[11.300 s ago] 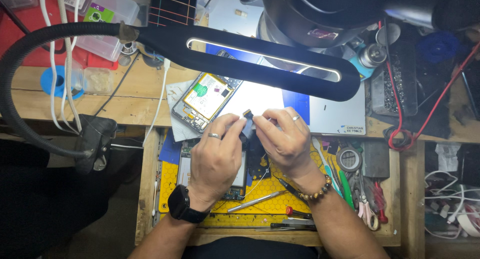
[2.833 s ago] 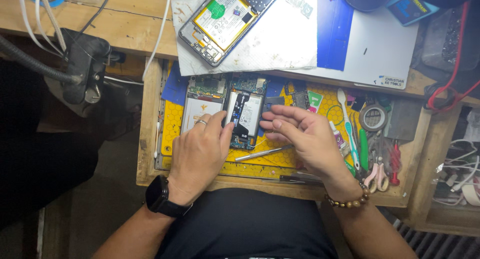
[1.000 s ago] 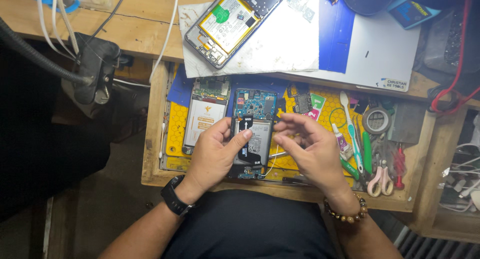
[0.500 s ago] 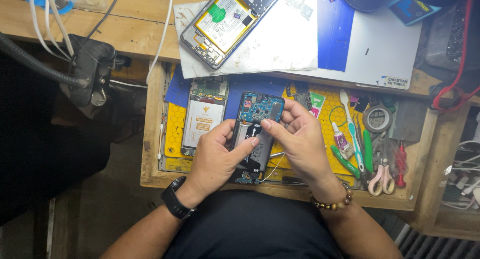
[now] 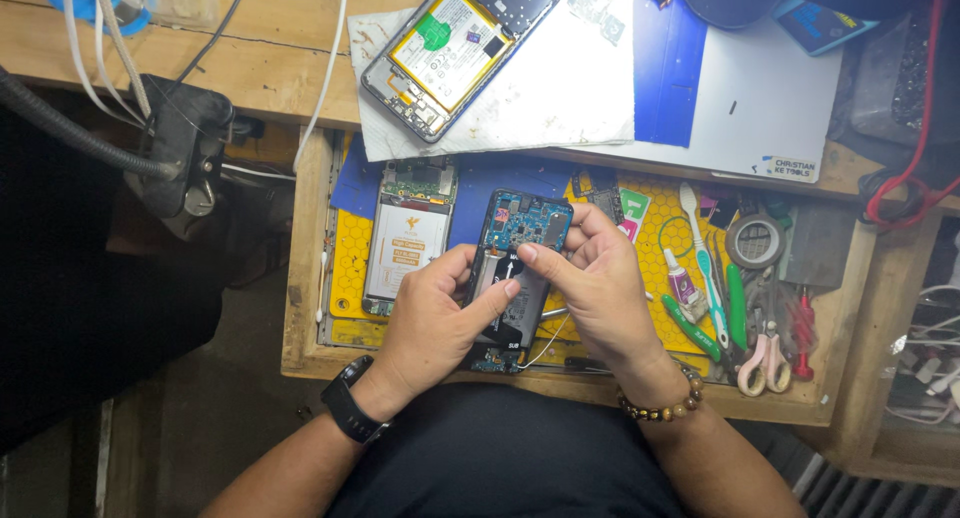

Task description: The person repairs a smartphone by removing the back cover, disconnecting the battery, and replacing the internal battery pack. They use a plastic pry tool to open the device and a screwdriver to remove screws. The person then connects a charging cable to test the device and reassembles the back cover.

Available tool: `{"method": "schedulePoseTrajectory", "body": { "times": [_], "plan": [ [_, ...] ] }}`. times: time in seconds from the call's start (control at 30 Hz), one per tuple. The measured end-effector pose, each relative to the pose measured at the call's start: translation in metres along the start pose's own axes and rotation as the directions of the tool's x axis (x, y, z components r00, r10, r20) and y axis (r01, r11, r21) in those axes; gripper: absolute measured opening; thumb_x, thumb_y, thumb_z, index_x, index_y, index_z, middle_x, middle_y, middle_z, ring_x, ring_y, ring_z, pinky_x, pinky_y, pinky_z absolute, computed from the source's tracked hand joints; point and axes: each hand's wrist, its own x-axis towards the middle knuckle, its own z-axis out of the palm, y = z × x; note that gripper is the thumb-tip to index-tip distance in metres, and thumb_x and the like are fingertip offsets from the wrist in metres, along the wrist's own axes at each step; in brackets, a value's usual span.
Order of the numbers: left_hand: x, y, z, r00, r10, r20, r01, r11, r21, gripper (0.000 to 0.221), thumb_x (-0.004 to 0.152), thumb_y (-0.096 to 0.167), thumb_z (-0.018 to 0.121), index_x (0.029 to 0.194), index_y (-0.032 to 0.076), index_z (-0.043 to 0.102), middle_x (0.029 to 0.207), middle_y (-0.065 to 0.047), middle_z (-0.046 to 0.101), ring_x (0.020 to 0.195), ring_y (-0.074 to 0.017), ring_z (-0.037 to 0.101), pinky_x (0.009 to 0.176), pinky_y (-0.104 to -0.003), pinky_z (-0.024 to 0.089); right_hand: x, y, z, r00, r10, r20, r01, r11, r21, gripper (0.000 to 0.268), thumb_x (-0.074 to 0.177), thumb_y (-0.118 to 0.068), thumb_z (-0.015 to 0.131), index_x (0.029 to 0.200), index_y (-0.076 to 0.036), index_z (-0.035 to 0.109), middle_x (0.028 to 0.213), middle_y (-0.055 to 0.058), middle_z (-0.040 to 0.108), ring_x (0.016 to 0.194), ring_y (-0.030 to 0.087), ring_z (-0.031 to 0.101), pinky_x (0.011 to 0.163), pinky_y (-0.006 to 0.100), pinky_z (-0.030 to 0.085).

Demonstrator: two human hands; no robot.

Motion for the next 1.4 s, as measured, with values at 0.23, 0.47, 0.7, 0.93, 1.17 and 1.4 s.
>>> {"method": "schedulePoseTrajectory", "body": {
  "times": [0.23,0.47,0.7,0.93,1.17,1.4],
  "plan": [
    [0.0,-0.002,-0.001,1.0,0.014,0.003,-0.014,1.0,-0.001,0.023,0.091,0.012,0.074,0.11,-0.001,0.07,0.088,-0.003,0.078,0.078,-0.0021,0.068,0.065,-0.021,0.057,0.001,0.0,0.0,1.0,0.012,0.01,-0.012,1.0,0.026,0.033,0.091,0.005,0.07,0.12,0.002,0.056,0.108,0.012,0.072,0.097,0.014,0.071,0.089,0.03,0.059],
    [-0.001,0.001,-0.002,1.0,0.023,0.003,-0.023,0.996,0.082,0.024,0.089,0.016,0.075,0.107,0.001,0.071,0.084,-0.003,0.078,0.075,-0.0027,0.068,0.064,-0.021,0.056,0.0,0.001,0.002,1.0,0.009,0.005,-0.009,1.0,0.027,0.033,0.091,0.005,0.07,0.121,0.002,0.055,0.11,0.013,0.072,0.098,0.014,0.071,0.09,0.03,0.058],
    [0.001,0.005,-0.001,0.997,0.071,-0.029,-0.067,0.988,0.136,0.02,0.093,0.022,0.071,0.096,0.002,0.071,0.073,-0.002,0.074,0.065,-0.0017,0.063,0.055,-0.023,0.051,-0.002,0.002,0.002,0.999,0.013,0.032,-0.014,1.0,0.028,0.032,0.092,0.005,0.07,0.12,0.003,0.055,0.111,0.012,0.071,0.101,0.015,0.07,0.092,0.031,0.058],
    [0.007,0.008,0.002,0.987,0.111,-0.12,-0.068,0.945,0.32,0.028,0.094,0.026,0.067,0.079,0.002,0.066,0.055,-0.006,0.062,0.049,-0.0062,0.053,0.044,-0.03,0.04,-0.002,0.005,0.003,0.999,-0.018,0.048,0.019,1.0,-0.021,0.031,0.093,0.005,0.07,0.118,0.002,0.053,0.112,0.011,0.07,0.102,0.014,0.069,0.092,0.031,0.058],
    [0.011,0.004,0.001,0.977,0.173,-0.122,-0.126,0.94,0.317,0.029,0.094,0.025,0.068,0.077,0.001,0.064,0.054,-0.005,0.059,0.05,-0.0067,0.05,0.044,-0.031,0.04,-0.002,0.005,0.0,0.997,0.001,0.071,0.004,0.997,-0.073,0.034,0.092,0.005,0.068,0.122,0.002,0.053,0.111,0.01,0.07,0.103,0.012,0.069,0.094,0.029,0.056],
    [0.012,0.004,0.003,0.978,0.165,-0.129,-0.107,0.923,0.37,0.029,0.092,0.026,0.069,0.075,0.003,0.064,0.05,-0.005,0.055,0.044,-0.0086,0.048,0.043,-0.032,0.037,-0.002,0.013,-0.003,0.999,-0.012,0.046,0.015,0.997,-0.074,0.034,0.092,0.005,0.068,0.122,0.003,0.052,0.11,0.01,0.07,0.102,0.013,0.069,0.093,0.03,0.057]
  ]
}}
